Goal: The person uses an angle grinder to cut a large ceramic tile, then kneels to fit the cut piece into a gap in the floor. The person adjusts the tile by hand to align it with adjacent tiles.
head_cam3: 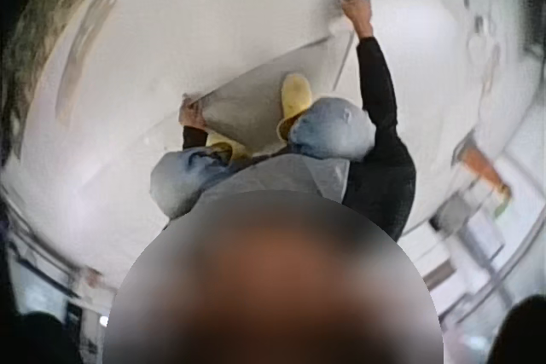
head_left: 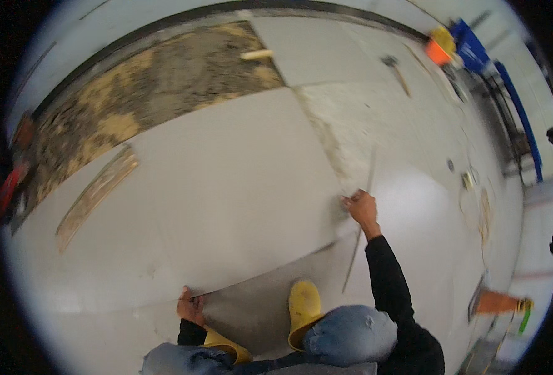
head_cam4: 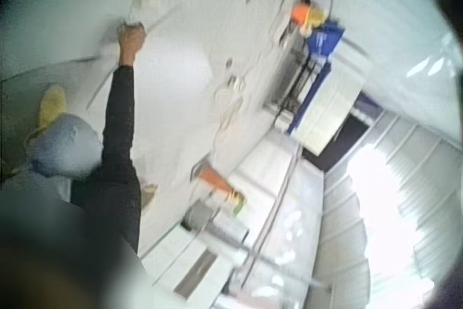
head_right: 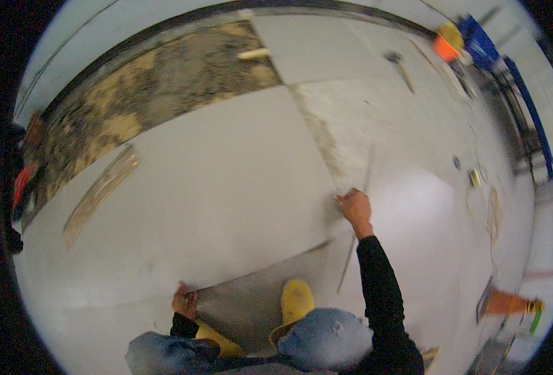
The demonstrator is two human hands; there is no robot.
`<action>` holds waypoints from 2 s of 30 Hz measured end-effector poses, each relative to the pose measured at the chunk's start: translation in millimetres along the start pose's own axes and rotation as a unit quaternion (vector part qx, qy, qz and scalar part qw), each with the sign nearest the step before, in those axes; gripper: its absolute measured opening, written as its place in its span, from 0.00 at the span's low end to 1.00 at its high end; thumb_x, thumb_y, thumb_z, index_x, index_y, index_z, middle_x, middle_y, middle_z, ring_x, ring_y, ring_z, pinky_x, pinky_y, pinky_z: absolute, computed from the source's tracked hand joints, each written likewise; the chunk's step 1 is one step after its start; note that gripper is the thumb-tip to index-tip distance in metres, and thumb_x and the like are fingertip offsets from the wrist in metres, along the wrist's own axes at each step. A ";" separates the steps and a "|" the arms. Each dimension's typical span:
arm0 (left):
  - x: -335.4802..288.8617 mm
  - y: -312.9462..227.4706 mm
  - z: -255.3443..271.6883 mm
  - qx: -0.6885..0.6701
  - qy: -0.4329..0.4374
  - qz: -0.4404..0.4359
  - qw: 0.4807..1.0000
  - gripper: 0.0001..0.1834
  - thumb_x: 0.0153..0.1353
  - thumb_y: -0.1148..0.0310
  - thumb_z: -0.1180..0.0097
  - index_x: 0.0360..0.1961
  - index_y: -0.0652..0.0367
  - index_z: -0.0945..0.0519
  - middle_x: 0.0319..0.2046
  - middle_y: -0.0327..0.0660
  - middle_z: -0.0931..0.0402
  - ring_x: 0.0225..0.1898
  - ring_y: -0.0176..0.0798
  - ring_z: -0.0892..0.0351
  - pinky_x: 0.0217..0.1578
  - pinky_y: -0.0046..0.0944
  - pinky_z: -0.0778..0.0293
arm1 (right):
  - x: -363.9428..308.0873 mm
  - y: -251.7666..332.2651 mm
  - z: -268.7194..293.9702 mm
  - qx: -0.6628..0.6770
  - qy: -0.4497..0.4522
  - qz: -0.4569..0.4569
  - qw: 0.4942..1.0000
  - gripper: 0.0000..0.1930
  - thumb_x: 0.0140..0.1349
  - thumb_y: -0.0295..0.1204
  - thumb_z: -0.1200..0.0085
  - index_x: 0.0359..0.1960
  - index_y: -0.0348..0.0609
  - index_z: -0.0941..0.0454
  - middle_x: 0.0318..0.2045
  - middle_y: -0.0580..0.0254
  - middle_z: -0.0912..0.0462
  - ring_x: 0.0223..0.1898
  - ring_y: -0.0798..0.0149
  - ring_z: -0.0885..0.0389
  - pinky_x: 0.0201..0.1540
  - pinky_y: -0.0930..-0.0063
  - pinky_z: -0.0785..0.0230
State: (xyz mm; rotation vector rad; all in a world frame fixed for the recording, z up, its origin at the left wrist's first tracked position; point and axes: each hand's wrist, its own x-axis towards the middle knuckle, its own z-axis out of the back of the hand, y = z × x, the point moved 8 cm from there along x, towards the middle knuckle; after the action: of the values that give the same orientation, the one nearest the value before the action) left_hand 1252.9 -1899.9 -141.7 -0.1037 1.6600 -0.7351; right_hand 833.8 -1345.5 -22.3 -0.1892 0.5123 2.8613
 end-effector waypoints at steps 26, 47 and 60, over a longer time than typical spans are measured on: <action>-10.9 -76.7 -15.4 0.585 -0.025 -0.306 0.751 0.20 0.38 0.78 0.24 0.35 0.67 0.18 0.29 0.45 0.16 0.31 0.39 0.17 0.36 0.36 0.20 | -111.9 -78.8 -75.6 0.552 0.073 -0.329 0.763 0.11 0.64 0.20 0.40 0.38 0.31 0.32 0.30 0.47 0.20 0.28 0.47 0.14 0.32 0.58 0.11; -21.2 -65.3 -15.2 0.561 -0.032 -0.444 0.698 0.13 0.44 0.77 0.31 0.35 0.66 0.14 0.33 0.50 0.15 0.32 0.51 0.15 0.35 0.46 0.21 | -105.8 -77.1 -77.2 0.573 0.095 -0.318 0.750 0.15 0.63 0.19 0.40 0.37 0.33 0.38 0.31 0.38 0.18 0.27 0.41 0.13 0.29 0.55 0.12; 26.2 -41.6 33.3 0.308 0.004 -0.367 0.878 0.10 0.55 0.81 0.42 0.39 0.72 0.17 0.35 0.48 0.17 0.34 0.42 0.17 0.33 0.41 0.20 | -103.3 -80.4 -72.5 0.499 0.133 -0.295 0.804 0.15 0.64 0.28 0.35 0.36 0.33 0.32 0.28 0.46 0.17 0.26 0.52 0.12 0.26 0.60 0.14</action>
State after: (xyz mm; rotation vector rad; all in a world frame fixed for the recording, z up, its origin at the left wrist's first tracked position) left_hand 1263.3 -1958.3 -144.1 -0.2821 1.2969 -1.8117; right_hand 959.4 -1318.6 -98.9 -0.4495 1.5858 1.6655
